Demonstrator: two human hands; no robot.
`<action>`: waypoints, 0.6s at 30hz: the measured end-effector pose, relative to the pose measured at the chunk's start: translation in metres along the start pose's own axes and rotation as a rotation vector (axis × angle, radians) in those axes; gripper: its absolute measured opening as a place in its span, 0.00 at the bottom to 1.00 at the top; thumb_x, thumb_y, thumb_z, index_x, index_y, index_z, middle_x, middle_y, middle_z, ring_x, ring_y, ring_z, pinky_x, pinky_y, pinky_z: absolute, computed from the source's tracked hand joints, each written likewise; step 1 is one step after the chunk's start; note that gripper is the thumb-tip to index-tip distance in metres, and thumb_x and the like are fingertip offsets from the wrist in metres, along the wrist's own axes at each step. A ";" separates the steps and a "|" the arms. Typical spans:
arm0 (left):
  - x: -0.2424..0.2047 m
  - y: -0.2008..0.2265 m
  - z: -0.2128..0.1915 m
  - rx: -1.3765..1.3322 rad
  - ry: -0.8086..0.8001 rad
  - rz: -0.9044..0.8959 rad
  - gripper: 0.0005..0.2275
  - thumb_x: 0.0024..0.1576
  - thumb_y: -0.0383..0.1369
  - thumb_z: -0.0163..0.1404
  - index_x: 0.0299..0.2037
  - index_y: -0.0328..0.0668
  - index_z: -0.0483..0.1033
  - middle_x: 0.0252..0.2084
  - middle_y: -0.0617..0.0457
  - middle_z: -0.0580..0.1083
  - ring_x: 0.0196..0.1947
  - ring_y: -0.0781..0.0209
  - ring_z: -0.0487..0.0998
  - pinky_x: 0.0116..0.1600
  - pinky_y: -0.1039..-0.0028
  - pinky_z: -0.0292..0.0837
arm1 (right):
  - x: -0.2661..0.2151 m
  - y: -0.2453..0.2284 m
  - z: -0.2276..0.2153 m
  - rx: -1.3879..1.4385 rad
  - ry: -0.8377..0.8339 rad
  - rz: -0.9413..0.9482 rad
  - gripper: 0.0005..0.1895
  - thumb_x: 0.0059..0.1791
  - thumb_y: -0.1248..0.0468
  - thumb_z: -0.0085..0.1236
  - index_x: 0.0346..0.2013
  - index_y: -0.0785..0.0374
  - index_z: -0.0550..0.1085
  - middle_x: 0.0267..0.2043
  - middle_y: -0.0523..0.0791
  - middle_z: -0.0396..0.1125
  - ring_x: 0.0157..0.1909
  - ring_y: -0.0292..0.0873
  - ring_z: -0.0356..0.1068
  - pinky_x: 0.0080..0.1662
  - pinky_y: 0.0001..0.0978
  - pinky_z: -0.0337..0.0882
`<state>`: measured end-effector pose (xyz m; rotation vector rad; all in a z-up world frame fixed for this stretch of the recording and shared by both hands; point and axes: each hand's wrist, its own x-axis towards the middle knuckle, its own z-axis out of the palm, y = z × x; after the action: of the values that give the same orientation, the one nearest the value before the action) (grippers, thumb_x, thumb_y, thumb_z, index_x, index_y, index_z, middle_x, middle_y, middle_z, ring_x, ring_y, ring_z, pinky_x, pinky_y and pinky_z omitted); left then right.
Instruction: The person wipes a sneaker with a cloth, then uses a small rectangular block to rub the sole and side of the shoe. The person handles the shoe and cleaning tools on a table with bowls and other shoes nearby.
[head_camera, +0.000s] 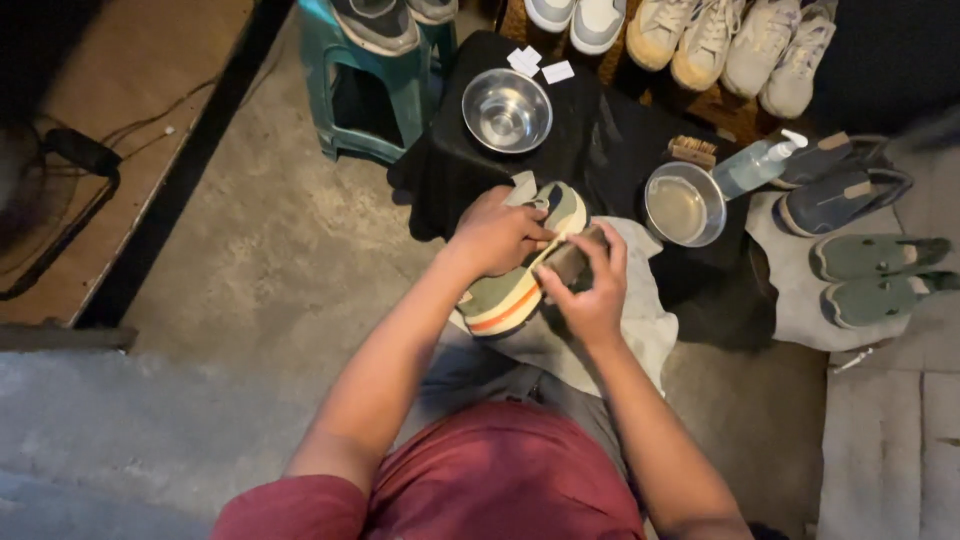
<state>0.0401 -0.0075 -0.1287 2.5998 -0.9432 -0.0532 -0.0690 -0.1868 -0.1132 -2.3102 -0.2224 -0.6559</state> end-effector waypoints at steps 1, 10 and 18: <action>0.000 0.000 -0.007 0.007 0.004 0.001 0.10 0.56 0.51 0.50 0.46 0.89 0.79 0.55 0.81 0.75 0.62 0.52 0.70 0.63 0.64 0.65 | -0.007 -0.016 0.000 0.003 0.006 -0.005 0.31 0.40 0.49 0.76 0.54 0.53 0.76 0.67 0.51 0.58 0.68 0.57 0.62 0.67 0.50 0.61; -0.005 0.006 -0.013 0.008 -0.059 -0.007 0.09 0.58 0.52 0.49 0.46 0.87 0.79 0.58 0.81 0.75 0.65 0.49 0.67 0.65 0.64 0.62 | -0.032 0.010 0.010 0.117 -0.191 -0.170 0.33 0.36 0.35 0.71 0.49 0.46 0.78 0.69 0.59 0.53 0.70 0.68 0.56 0.68 0.58 0.56; -0.002 0.003 -0.010 0.005 -0.083 -0.012 0.09 0.59 0.54 0.47 0.47 0.88 0.79 0.59 0.82 0.74 0.66 0.56 0.66 0.70 0.68 0.56 | -0.045 -0.079 -0.004 0.085 -0.186 -0.223 0.37 0.33 0.39 0.76 0.52 0.44 0.78 0.68 0.57 0.56 0.64 0.63 0.63 0.62 0.52 0.65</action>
<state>0.0378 -0.0049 -0.1180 2.6262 -0.9574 -0.1634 -0.1356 -0.1304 -0.0872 -2.2837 -0.5902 -0.5272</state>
